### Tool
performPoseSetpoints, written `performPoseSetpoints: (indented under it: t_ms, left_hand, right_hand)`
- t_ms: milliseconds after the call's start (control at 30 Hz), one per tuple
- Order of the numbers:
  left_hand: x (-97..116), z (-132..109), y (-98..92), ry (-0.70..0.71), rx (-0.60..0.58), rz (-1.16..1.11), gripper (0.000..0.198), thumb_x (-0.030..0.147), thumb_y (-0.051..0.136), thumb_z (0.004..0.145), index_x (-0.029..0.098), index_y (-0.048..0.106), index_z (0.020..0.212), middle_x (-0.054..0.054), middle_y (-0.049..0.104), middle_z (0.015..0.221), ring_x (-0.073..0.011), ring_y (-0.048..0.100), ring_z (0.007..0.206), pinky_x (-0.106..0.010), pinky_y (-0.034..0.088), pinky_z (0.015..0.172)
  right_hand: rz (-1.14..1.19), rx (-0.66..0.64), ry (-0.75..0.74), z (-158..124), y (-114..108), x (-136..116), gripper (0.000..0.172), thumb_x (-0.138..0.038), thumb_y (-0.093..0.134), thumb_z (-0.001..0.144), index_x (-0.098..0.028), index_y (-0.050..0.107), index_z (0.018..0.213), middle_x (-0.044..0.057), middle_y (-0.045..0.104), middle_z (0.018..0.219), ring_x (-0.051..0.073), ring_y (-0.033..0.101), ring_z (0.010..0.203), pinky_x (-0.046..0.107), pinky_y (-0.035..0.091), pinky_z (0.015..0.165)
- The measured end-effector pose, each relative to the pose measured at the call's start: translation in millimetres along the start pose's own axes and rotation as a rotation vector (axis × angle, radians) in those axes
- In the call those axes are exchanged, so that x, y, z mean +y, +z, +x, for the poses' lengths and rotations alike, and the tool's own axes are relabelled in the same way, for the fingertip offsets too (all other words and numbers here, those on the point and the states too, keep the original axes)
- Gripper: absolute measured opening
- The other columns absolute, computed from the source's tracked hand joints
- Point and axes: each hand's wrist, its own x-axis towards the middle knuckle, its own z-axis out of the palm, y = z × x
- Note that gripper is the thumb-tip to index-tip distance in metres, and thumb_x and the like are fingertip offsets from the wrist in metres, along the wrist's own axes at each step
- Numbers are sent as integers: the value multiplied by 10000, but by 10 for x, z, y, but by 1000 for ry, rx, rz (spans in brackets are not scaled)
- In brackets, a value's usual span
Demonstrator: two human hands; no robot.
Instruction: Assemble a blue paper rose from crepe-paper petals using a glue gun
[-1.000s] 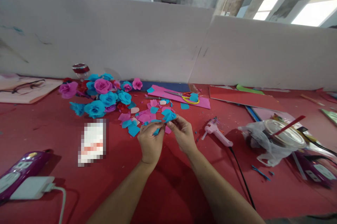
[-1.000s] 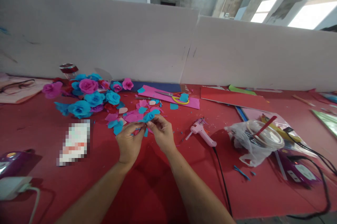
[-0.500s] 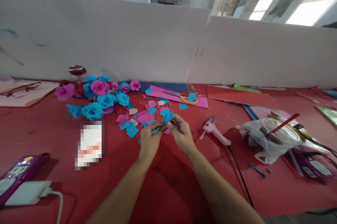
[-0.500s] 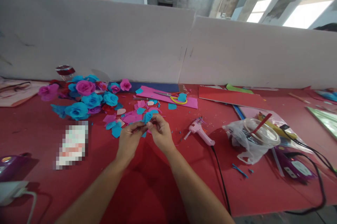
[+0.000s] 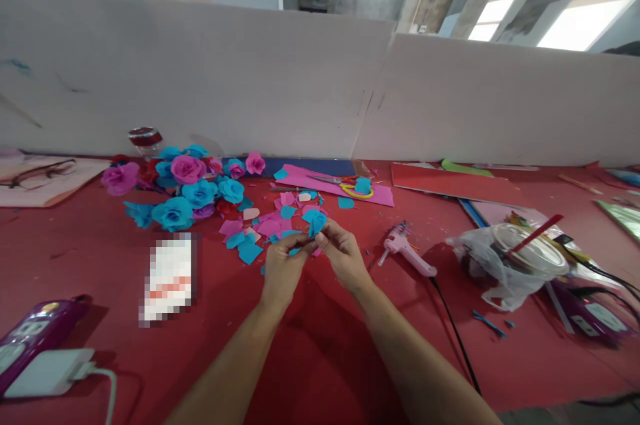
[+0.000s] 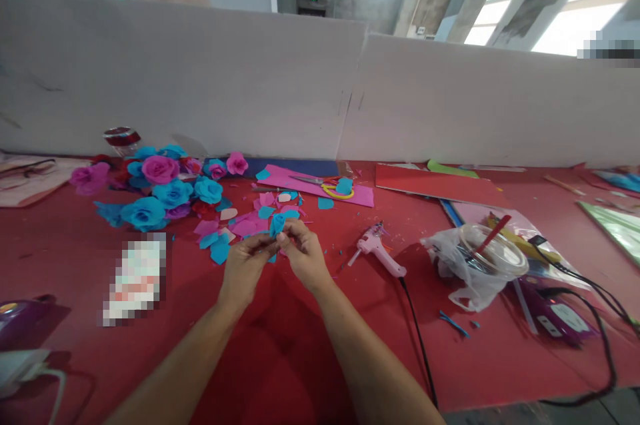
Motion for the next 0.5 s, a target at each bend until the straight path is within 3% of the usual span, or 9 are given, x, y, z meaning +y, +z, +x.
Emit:
performPoseSetpoints:
  t_ms: [167, 267, 400, 500]
  left_hand:
    - [41, -26, 44, -71, -70, -252, 250, 319, 731, 671, 190, 703, 883, -21, 703, 820, -131, 624, 738, -272, 490, 730]
    - [28, -33, 66, -160, -74, -374, 284, 323, 737, 671, 183, 702, 916, -25, 697, 819, -117, 617, 690, -276, 500, 713]
    - [1, -17, 70, -199, -35, -379, 315, 302, 755, 647, 178, 719, 935, -12, 685, 768, -86, 584, 612, -246, 495, 667]
    - [-12, 10, 65, -189, -7, -377, 306, 299, 755, 640, 166, 724, 915, -3, 667, 721, -79, 575, 596, -228, 485, 638]
  right_hand:
    - [155, 61, 92, -2, 1, 37, 201, -417, 648, 779, -219, 662, 807, 9, 597, 773, 148, 536, 716, 267, 465, 697]
    - [194, 99, 114, -10, 7, 78, 185, -404, 655, 774, -223, 666, 806, 12, 613, 789, 151, 546, 733, 282, 473, 739]
    - [205, 117, 101, 11, 33, 113, 171, -363, 643, 782, -245, 694, 896, 17, 652, 884, 159, 572, 829, 302, 454, 825]
    - [84, 140, 114, 53, 2, 42, 227, -351, 596, 798, -245, 684, 979, 26, 671, 962, 167, 581, 873, 310, 449, 821]
